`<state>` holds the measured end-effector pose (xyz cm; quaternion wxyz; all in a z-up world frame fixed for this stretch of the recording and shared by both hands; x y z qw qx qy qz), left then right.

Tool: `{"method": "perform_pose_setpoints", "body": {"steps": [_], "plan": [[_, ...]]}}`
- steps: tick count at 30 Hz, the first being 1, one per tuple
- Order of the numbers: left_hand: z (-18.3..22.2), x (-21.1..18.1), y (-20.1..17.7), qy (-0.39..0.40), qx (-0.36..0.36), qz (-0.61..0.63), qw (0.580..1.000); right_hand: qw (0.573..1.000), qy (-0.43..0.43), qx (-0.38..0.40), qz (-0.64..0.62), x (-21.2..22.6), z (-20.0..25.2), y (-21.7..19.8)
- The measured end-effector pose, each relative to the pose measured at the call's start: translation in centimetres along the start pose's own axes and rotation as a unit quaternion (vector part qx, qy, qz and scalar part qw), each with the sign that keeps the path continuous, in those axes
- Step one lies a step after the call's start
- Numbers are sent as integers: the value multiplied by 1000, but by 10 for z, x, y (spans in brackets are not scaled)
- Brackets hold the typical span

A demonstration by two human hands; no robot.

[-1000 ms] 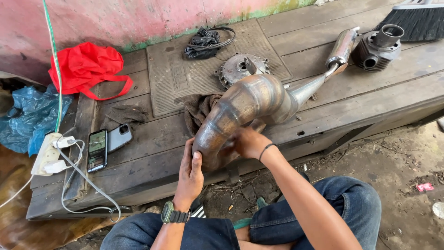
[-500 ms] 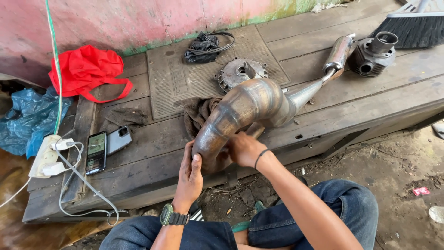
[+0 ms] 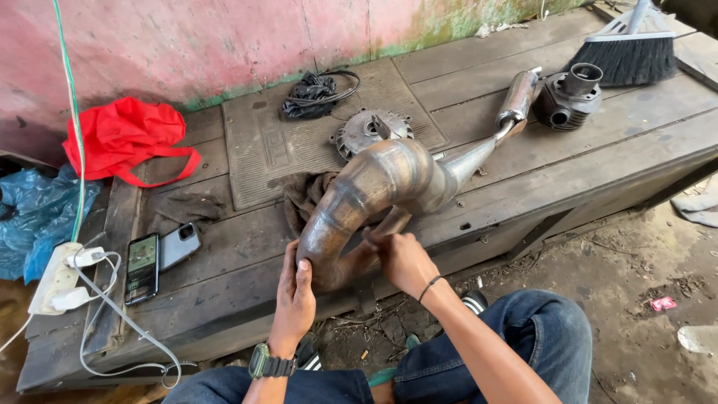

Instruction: A person uses a small handheld tool to brush or scrape the surface of a motorcycle exhaust pipe to clean it.

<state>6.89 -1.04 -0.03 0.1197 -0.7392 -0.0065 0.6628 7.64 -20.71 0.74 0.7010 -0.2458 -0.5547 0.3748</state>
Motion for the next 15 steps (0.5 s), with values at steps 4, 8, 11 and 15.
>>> {"method": "perform_pose_setpoints", "body": {"steps": [4,8,11,15], "plan": [[-2,-3,1,7,-4,10,1000,989,76,-79,-100,-8,12,2],[1,10,-3,-16,-11,-15,1000,951,71,57,-296,-3,22,15],[-1,7,-2,-8,-10,-12,1000,973,-13,-188,-136,-40,10,5],[0,4,-3,-11,-13,-14,1000,966,20,-186,-178,-27,20,12]]}}
Point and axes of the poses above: each hand's wrist, its own z-axis away from the middle knuckle, its own y-axis out of the palm, x = y × z, the point moved 7 cm from there along -z, towards the middle knuckle, and after that the axes turned 14 degrees about y, right-handed, at the moved point
